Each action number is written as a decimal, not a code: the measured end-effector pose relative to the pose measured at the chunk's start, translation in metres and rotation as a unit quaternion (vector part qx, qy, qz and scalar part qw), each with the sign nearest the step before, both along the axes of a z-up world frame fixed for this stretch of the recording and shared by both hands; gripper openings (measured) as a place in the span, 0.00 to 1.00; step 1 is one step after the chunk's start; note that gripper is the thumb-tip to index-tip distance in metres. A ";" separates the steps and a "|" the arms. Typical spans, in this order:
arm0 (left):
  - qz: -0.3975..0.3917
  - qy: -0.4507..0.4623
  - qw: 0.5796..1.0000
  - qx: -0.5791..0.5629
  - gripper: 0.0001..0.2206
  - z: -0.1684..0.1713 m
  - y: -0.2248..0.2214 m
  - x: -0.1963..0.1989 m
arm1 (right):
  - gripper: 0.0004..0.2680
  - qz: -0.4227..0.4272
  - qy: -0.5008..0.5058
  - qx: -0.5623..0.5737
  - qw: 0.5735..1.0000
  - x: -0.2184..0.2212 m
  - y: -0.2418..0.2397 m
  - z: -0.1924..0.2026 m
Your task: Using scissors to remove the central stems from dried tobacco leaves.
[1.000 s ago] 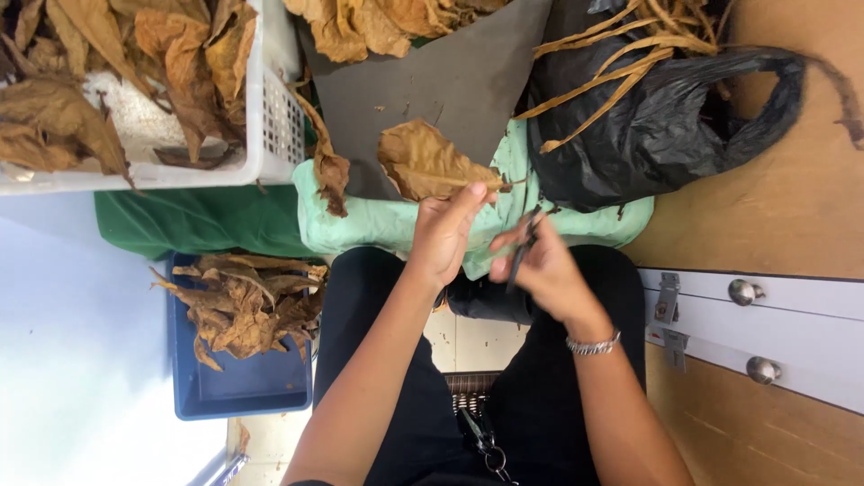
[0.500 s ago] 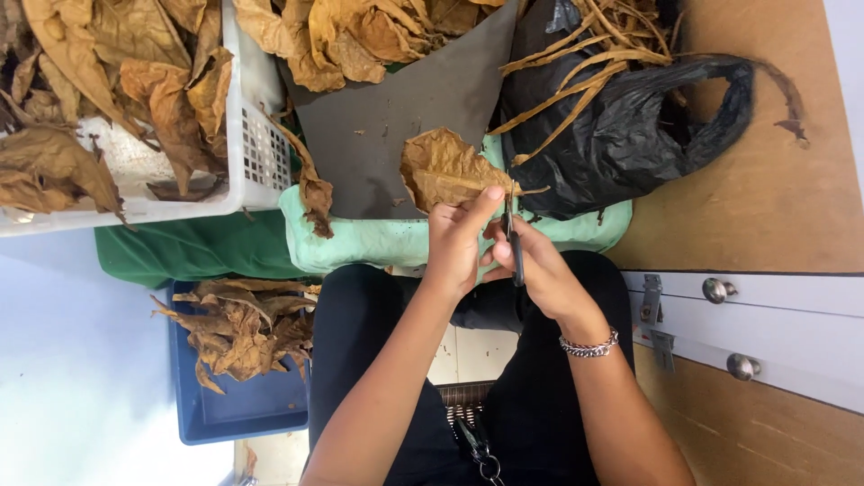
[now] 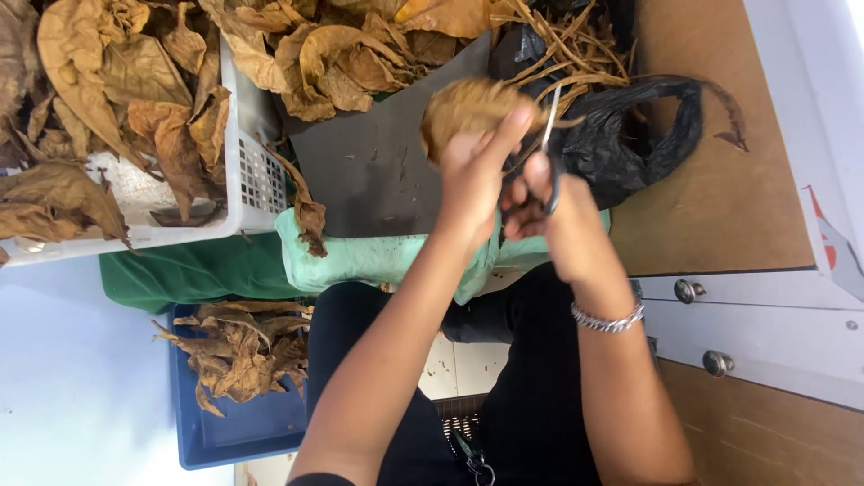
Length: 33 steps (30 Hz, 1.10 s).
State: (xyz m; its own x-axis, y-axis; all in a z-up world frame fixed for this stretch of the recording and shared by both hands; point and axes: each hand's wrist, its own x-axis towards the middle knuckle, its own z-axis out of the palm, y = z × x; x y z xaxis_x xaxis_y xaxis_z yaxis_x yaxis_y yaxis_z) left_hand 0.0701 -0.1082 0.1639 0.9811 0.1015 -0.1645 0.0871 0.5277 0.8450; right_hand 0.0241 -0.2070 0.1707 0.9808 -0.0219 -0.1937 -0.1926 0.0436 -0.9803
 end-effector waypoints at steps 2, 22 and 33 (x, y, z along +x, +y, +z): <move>-0.044 -0.015 0.998 0.029 0.21 0.031 0.002 0.008 | 0.23 0.010 0.025 -0.020 0.999 0.009 -0.005 0.030; -0.112 -0.116 0.965 0.209 0.19 0.009 0.004 0.039 | 0.21 -0.033 0.064 0.062 0.996 0.036 -0.032 0.027; -0.066 0.072 0.988 0.122 0.14 -0.077 0.105 -0.076 | 0.12 0.163 0.027 0.112 0.980 -0.066 0.008 -0.156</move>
State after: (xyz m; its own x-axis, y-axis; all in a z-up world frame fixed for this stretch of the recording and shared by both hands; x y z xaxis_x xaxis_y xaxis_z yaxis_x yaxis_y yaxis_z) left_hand -0.0056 -0.0030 0.0872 0.9566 0.0282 -0.2901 0.2703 0.2863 0.9192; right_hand -0.0414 -0.1990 0.0150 0.9167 0.3401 -0.2099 -0.2840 0.1848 -0.9408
